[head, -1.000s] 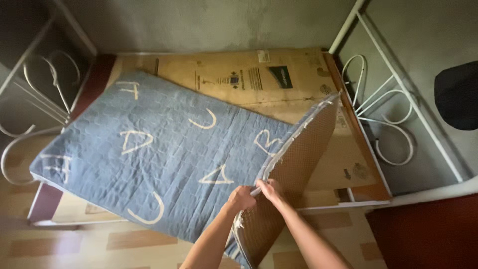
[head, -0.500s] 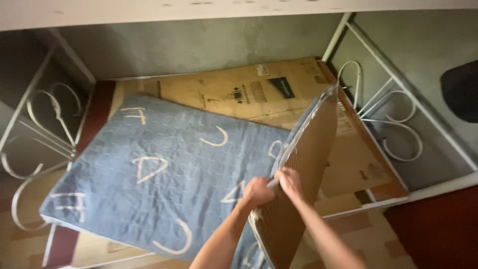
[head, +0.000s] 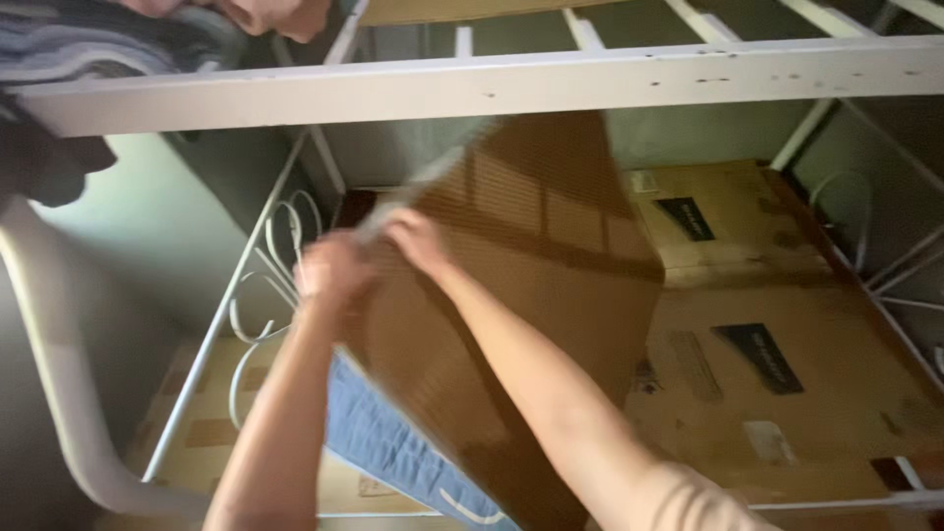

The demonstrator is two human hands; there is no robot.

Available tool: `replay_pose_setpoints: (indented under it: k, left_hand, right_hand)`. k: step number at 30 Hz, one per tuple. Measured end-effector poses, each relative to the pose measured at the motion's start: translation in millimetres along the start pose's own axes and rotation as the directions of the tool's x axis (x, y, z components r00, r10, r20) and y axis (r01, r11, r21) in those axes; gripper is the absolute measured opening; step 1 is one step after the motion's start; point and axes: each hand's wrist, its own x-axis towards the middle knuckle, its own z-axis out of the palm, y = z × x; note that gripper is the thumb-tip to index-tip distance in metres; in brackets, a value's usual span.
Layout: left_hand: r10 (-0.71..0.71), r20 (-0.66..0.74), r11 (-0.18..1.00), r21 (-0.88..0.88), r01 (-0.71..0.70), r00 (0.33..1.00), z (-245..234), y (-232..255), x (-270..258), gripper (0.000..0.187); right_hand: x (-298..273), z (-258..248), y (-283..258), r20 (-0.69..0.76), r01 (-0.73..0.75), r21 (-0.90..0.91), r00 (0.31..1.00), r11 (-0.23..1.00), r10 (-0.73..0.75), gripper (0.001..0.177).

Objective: The person folds a pink blanket on a bed, then places it on a stack of other linens on the upper bunk. The person then picks up a pillow and places it on the upper bunk, and finally removes a mattress topper from the lower bed.

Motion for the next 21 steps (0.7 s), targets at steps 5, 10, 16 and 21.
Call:
replay_pose_setpoints:
  k: [5,10,16,21]
  left_hand:
    - [0.074,-0.24,0.846,0.529,0.067,0.968,81.1,-112.0,15.2,0.07]
    - [0.148,-0.096,0.946,0.305,-0.113,0.984,177.5,-96.0,-37.7,0.062]
    - [0.158,0.12,0.981,0.091,-0.169,0.98,231.1,-27.3,-101.2,0.075]
    - [0.185,0.089,0.982,0.024,-0.187,0.979,259.8,13.1,-131.2,0.073]
  right_hand:
    - [-13.1,80.0,11.0,0.485,-0.137,-0.079,0.86,0.987,0.158,0.058]
    - [-129.8,65.8,134.0,0.566,-0.299,-0.323,0.699,0.898,0.437,0.058]
    - [-213.6,-27.6,187.1,0.608,-0.312,-0.353,0.641,0.882,0.469,0.06]
    - [-242.8,-93.4,191.0,0.601,-0.484,-0.421,0.485,0.767,0.636,0.063]
